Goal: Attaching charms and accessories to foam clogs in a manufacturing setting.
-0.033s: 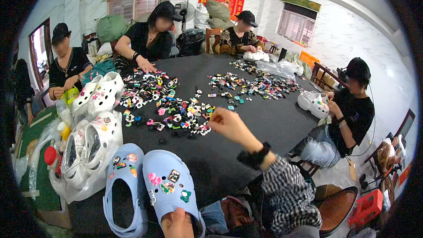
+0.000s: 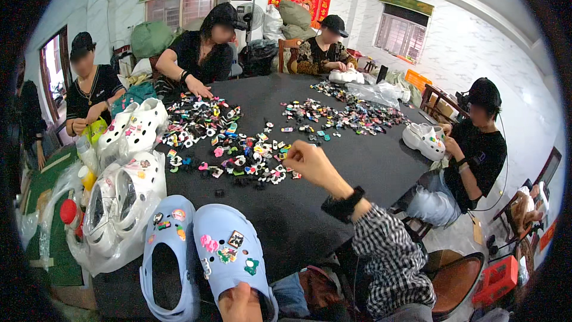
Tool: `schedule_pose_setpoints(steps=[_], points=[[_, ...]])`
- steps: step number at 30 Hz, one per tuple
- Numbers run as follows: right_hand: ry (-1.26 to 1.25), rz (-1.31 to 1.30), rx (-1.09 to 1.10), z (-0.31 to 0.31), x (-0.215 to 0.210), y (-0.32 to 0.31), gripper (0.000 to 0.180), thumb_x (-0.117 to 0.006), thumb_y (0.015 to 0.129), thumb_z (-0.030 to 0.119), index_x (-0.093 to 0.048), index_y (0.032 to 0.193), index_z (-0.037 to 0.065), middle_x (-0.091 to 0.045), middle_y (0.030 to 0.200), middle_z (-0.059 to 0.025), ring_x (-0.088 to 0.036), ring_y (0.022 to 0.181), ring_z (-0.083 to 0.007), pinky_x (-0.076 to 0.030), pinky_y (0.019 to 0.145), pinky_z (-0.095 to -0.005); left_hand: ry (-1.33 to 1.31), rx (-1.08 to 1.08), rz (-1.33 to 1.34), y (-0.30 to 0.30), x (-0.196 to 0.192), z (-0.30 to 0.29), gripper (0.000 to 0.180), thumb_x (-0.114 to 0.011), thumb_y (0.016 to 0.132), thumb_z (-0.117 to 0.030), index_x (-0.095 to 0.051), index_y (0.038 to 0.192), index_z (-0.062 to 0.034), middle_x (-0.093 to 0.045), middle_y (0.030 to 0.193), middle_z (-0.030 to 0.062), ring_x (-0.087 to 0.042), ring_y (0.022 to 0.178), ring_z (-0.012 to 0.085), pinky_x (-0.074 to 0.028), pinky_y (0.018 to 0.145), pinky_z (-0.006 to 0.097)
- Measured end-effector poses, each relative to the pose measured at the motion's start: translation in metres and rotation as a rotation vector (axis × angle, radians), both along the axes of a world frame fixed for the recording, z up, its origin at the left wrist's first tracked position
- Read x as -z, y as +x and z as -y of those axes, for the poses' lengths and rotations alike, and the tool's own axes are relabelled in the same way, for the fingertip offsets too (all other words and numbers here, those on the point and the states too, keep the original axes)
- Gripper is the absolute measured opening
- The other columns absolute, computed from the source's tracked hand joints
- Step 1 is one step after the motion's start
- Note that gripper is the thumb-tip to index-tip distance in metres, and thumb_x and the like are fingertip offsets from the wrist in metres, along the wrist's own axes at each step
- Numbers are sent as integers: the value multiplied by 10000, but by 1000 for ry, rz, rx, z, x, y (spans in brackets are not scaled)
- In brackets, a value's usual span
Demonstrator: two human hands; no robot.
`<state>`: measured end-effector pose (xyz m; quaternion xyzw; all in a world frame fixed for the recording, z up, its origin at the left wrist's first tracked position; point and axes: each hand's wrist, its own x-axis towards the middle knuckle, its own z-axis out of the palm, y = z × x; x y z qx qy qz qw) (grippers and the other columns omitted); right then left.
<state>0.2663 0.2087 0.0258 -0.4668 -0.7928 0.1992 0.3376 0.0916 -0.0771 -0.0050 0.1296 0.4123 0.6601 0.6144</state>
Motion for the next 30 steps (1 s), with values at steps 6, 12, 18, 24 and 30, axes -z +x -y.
schedule_pose_setpoints(steps=[6, 12, 18, 24, 30], points=[[311, 169, -71, -50, 24, -9, 101, -634, 803, 94, -648, 884, 34, -614, 841, -137, -624, 793, -282, -504, 711, -375, 5, -35, -72, 1, 12, -2, 274, -613, 920, -87, -521, 665, -50, -481, 700, -37, -445, 670, 93, -358, 636, 263], [217, 268, -221, -50, 47, -35, 155, -659, 790, 150, -663, 856, 10, -651, 810, -139, -636, 778, -288, -508, 701, -381, -83, -58, 43, 2, 6, -1, 258, -624, 907, -63, -520, 671, -65, -494, 744, -39, -467, 714, 97, -380, 680, 261], [-344, -177, -102, -53, 37, -29, 185, -644, 887, 182, -678, 895, 1, -657, 755, -49, -622, 674, -92, -480, 589, -233, -77, -71, 48, 3, 8, -1, 271, -634, 903, -61, -502, 666, -74, -467, 738, -49, -455, 710, 79, -374, 670, 248], [-644, -385, -129, -29, 26, -14, 203, -608, 936, 213, -613, 1010, 24, -619, 857, -8, -637, 785, -93, -503, 655, -212, -52, -37, 42, 1, 3, 1, 355, -630, 914, -85, -426, 624, -103, -398, 684, -65, -375, 635, 63, -314, 596, 247], [-743, -457, -171, 8, 14, -16, 176, -571, 960, 214, -578, 1028, 52, -617, 924, -23, -655, 825, -112, -523, 691, -211, 11, -45, 21, 2, 0, 0, 396, -606, 936, -114, -388, 607, -92, -354, 645, -67, -319, 594, 64, -275, 553, 260]])
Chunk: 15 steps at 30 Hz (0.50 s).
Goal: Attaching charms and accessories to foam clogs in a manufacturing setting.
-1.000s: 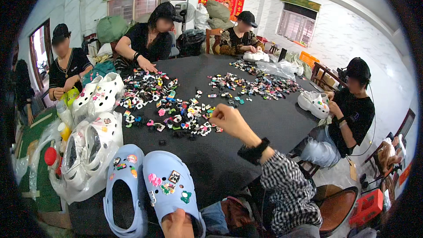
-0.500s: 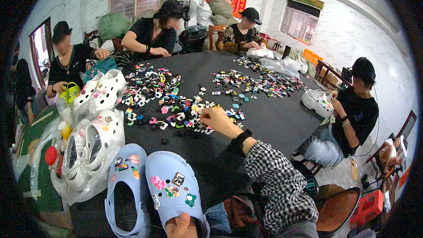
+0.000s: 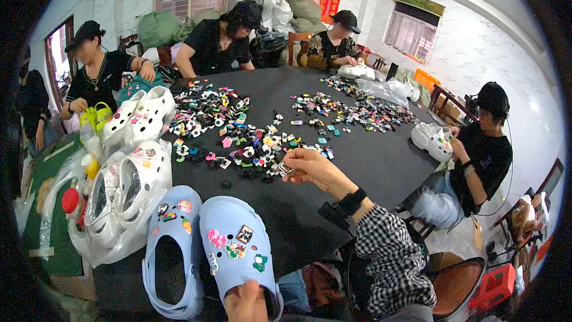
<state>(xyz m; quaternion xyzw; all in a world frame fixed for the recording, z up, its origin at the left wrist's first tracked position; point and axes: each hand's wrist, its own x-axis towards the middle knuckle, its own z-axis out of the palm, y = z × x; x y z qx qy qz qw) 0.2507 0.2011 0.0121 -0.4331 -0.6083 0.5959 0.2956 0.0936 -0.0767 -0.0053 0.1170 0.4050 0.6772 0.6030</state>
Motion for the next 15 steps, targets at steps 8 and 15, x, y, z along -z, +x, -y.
schedule_pose_setpoints(steps=[8, 15], points=[[9, -241, -214, 65, -12, -4, 108, -585, 933, 86, -571, 1034, 50, -621, 1019, -62, -624, 882, -110, -536, 747, -225, -9, -11, -98, 3, 4, -3, 386, -589, 942, -96, -387, 613, -99, -346, 653, -66, -312, 588, 60, -279, 534, 257], [160, -149, -360, 136, -16, -26, 175, -642, 894, 53, -620, 1057, -7, -634, 959, -45, -598, 826, -89, -502, 759, -233, -17, -27, -3, 5, 4, -4, 378, -574, 944, -69, -404, 610, -122, -355, 644, -74, -321, 577, 50, -281, 527, 233]])
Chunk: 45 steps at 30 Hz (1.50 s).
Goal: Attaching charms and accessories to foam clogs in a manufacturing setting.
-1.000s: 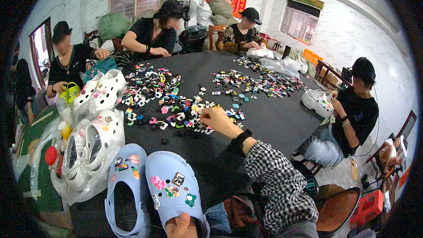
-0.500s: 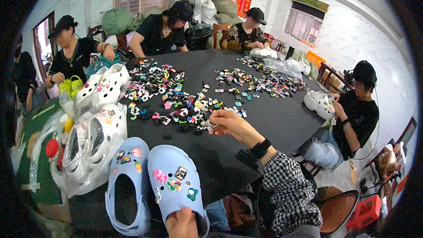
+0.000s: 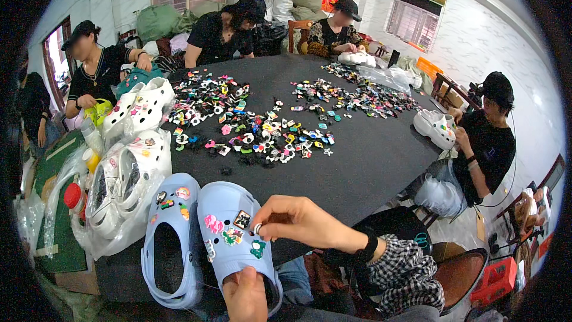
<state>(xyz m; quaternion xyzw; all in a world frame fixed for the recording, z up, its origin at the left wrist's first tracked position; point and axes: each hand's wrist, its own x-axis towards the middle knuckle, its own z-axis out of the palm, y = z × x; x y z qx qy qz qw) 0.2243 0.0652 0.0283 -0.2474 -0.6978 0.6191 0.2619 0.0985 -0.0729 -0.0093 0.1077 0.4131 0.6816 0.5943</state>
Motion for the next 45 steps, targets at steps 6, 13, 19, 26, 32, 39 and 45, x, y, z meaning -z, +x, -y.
schedule_pose_setpoints(steps=[6, 13, 19, 26, 32, 39, 45], points=[[137, 80, 115, 3, 7, -9, 137, -682, 860, 48, -635, 976, -8, -642, 923, -36, -596, 832, -75, -500, 742, -235, -2, -20, 7, -1, 0, 0, 381, -572, 942, -60, -408, 606, -133, -360, 637, -79, -320, 560, 43, -275, 519, 223], [205, 195, 123, 3, -5, -11, 139, -707, 838, 81, -663, 937, -5, -684, 855, -47, -621, 814, -89, -501, 758, -253, -5, -3, -4, -2, 0, 1, 374, -577, 941, -68, -411, 613, -137, -359, 634, -83, -306, 547, 37, -258, 509, 219], [264, 352, 27, -7, -20, -9, 221, -730, 817, 144, -661, 953, -16, -682, 835, -63, -623, 791, -101, -502, 723, -269, 33, 39, 45, -3, 3, 3, 362, -600, 926, -64, -423, 620, -141, -376, 639, -87, -332, 551, 33, -276, 515, 215], [742, 430, -27, -30, -26, -15, 857, -807, 743, 249, -318, 1422, 64, -478, 1312, -146, -482, 1219, -258, -428, 1010, -356, 172, 76, 147, 0, 40, 0, 508, -597, 909, -34, -367, 1356, 40, -474, 1319, 106, -458, 1207, 205, -319, 1050, 341], [116, 477, -335, -48, -24, -26, 979, -749, 810, 202, -70, 1503, 68, -247, 1497, -195, -282, 1387, -292, -281, 1130, -436, 150, 40, 230, 1, 53, -3, 515, -595, 897, 4, -368, 1358, 37, -476, 1318, 104, -466, 1201, 211, -326, 1048, 345], [229, 471, -266, -33, -25, -28, 931, -729, 822, 155, -85, 1488, 60, -282, 1462, -207, -300, 1377, -301, -329, 1107, -425, 56, -45, 116, 5, 32, 0, 223, -622, 899, -39, -408, 962, -49, -438, 958, 9, -412, 859, 125, -304, 765, 280], [343, 475, -277, -37, -26, -33, 910, -758, 785, 160, -136, 1426, -15, -315, 1415, -226, -344, 1345, -314, -356, 1086, -414, -22, -114, 4, 8, 12, 1, 347, -645, 900, -76, -443, 621, -123, -406, 650, -72, -365, 565, 52, -285, 523, 225]])
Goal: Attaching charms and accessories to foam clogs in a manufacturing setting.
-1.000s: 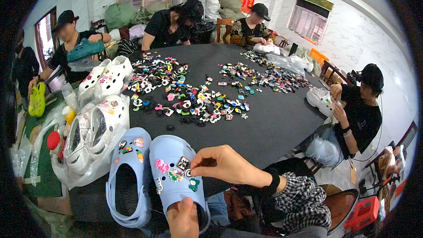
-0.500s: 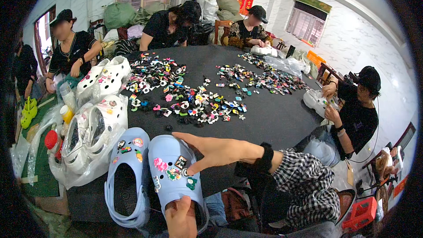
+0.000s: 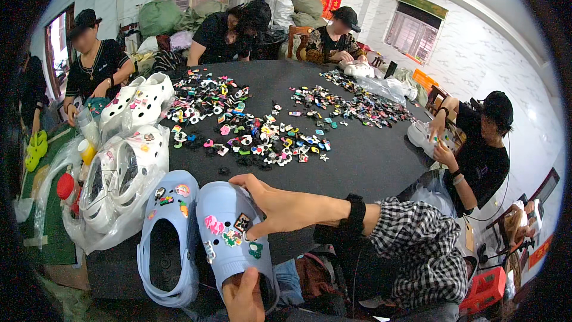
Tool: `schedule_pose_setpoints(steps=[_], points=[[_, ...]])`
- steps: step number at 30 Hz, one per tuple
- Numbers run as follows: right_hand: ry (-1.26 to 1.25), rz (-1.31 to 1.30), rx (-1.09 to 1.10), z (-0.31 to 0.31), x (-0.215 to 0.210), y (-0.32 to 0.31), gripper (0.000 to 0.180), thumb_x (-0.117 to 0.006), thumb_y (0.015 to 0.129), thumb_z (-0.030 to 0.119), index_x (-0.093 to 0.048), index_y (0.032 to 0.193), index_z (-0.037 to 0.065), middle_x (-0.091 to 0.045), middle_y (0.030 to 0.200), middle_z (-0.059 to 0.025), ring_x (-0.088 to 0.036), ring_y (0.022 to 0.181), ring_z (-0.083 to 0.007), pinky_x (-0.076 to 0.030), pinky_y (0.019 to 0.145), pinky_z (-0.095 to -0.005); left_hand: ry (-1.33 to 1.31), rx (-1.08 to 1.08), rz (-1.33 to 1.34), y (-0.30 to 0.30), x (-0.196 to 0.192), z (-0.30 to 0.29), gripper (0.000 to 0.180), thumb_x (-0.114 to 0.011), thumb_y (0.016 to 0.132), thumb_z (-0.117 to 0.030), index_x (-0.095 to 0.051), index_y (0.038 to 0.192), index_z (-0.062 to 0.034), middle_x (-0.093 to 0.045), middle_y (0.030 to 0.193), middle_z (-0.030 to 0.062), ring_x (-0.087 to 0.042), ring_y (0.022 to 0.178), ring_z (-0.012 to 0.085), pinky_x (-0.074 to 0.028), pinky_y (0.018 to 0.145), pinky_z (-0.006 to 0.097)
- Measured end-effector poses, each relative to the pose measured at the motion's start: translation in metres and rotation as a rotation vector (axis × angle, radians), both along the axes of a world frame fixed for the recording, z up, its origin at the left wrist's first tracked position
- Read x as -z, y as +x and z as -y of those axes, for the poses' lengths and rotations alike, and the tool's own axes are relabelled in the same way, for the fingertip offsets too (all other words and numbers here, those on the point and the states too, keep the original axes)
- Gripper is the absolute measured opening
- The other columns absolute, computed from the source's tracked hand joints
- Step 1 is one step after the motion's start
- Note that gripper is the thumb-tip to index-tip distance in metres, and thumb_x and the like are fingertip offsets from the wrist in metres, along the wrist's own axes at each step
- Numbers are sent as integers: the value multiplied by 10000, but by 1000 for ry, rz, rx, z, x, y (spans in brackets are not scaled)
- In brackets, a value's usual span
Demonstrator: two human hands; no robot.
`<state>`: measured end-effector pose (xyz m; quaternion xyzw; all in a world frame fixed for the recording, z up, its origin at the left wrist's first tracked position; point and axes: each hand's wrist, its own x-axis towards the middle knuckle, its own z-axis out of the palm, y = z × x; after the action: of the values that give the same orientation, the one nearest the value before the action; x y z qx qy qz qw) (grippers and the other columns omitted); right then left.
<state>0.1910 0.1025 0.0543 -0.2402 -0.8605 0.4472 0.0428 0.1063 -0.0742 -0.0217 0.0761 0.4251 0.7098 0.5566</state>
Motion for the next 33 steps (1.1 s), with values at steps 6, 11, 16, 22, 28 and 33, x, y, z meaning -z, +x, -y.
schedule_pose_setpoints(steps=[6, 11, 16, 22, 28, 33], points=[[99, 61, 5, 2, -5, -4, 925, -783, 750, 185, -159, 1397, -37, -339, 1383, -236, -394, 1301, -312, -366, 1065, -400, -53, 12, -23, -1, 0, 2, 403, -658, 899, -103, -469, 543, -122, -415, 565, -71, -348, 475, 39, -253, 433, 231], [63, 35, 12, 2, -5, -5, 921, -778, 751, 177, -163, 1411, -8, -361, 1369, -221, -389, 1303, -294, -363, 1063, -402, -35, 87, -8, -6, 4, 5, 376, -658, 900, -115, -496, 561, -98, -452, 598, -67, -386, 512, 44, -300, 470, 234], [-131, 33, -52, -3, -7, -6, 986, -766, 752, 208, -102, 1460, 33, -275, 1431, -231, -324, 1337, -326, -326, 1084, -391, 80, 88, 26, -7, 9, 8, 205, -651, 901, -109, -593, 715, -42, -524, 761, -51, -485, 714, 72, -394, 668, 257], [-196, 21, -17, 1, -5, 0, 1016, -767, 775, 278, -70, 1491, 94, -253, 1450, -206, -330, 1332, -313, -378, 1046, -433, 114, 70, 5, -5, -2, 10, 128, -647, 903, -117, -600, 874, -1, -517, 826, -43, -465, 752, 77, -388, 688, 251], [-222, 34, 33, 3, -10, -4, 1017, -780, 767, 290, -86, 1483, 89, -298, 1433, -193, -365, 1308, -295, -386, 1035, -406, 103, 138, -40, -8, 2, 10, 195, -650, 906, -144, -587, 760, -30, -477, 747, -73, -422, 675, 50, -341, 599, 237], [-164, 62, 38, -4, -12, -5, 1009, -792, 768, 248, -103, 1484, 72, -321, 1445, -184, -356, 1334, -268, -390, 1057, -379, 40, 181, 26, -7, 4, -1, 258, -639, 918, -162, -587, 699, -36, -467, 709, -76, -411, 656, 38, -325, 578, 233]])
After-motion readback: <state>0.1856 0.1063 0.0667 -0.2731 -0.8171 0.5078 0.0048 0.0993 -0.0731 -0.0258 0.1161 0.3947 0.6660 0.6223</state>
